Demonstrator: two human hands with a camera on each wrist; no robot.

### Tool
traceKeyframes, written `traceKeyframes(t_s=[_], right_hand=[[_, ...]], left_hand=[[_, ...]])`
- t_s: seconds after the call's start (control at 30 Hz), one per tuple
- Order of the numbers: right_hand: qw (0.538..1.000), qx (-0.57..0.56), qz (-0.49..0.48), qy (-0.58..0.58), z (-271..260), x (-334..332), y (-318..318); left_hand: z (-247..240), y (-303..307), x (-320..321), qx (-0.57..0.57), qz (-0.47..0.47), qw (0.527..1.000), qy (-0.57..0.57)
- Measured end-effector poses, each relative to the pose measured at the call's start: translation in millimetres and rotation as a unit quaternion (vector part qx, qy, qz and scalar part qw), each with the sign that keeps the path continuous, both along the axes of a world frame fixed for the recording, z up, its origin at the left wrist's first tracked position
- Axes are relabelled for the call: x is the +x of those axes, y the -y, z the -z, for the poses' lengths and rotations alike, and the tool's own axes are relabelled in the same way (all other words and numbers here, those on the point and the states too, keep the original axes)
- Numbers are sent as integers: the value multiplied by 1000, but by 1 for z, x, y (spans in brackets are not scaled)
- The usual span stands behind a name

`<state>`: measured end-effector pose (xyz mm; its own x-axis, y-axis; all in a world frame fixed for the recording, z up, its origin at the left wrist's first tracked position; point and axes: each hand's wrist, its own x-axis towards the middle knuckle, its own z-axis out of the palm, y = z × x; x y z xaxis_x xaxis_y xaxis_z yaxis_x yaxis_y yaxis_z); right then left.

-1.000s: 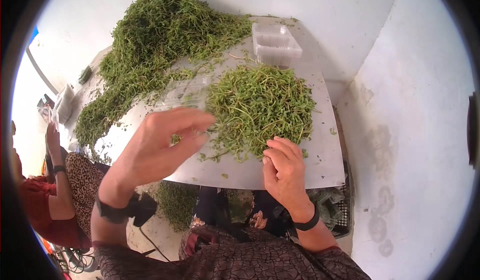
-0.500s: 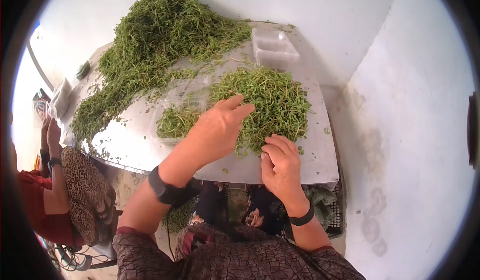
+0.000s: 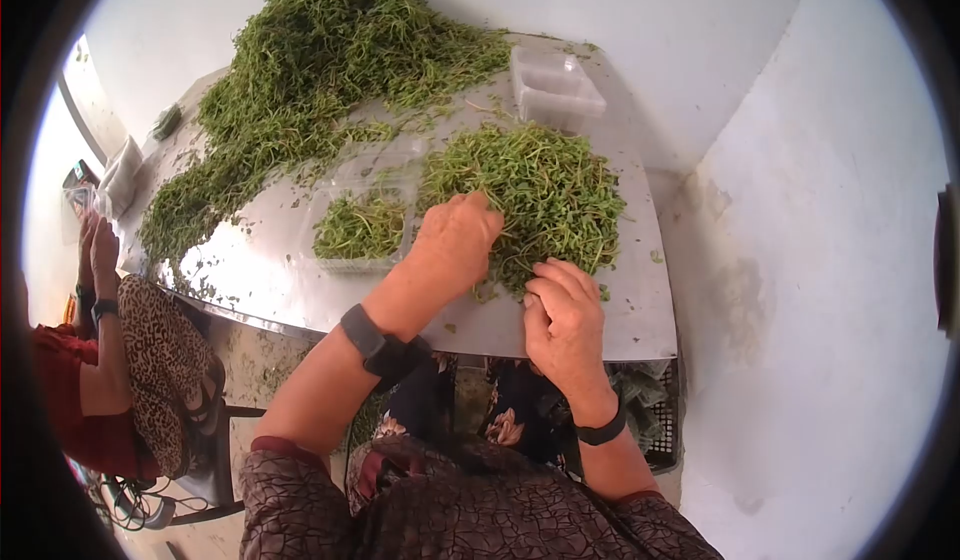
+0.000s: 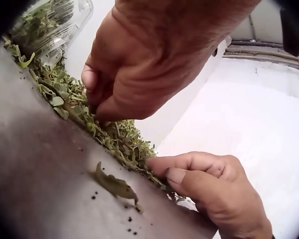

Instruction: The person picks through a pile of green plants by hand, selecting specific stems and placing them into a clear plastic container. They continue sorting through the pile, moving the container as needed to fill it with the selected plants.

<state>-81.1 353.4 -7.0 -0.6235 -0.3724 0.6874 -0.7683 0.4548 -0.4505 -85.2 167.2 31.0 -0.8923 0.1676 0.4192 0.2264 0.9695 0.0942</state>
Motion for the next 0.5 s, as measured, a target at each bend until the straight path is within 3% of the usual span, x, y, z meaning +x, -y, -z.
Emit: traceKeyframes(t_s=[0.03, 0.1, 0.13, 0.2, 0.23, 0.5], right_hand=[[1000, -2, 2, 1, 1, 0, 1], [1000, -4, 2, 5, 2, 0, 0], [1000, -2, -3, 14, 2, 0, -1], [1000, -2, -15, 26, 2, 0, -1], [1000, -1, -11, 22, 2, 0, -2], [1000, 6, -11, 18, 1, 1, -3]], left_hand=[[-5, 1, 2, 0, -3, 1000, 2], [-17, 1, 7, 143, 19, 988, -52], [-21, 5, 7, 142, 14, 988, -50], [-28, 16, 10, 278, 85, 950, -111], [-41, 18, 21, 325, 56, 941, -76], [-60, 68, 58, 417, -39, 903, -90]])
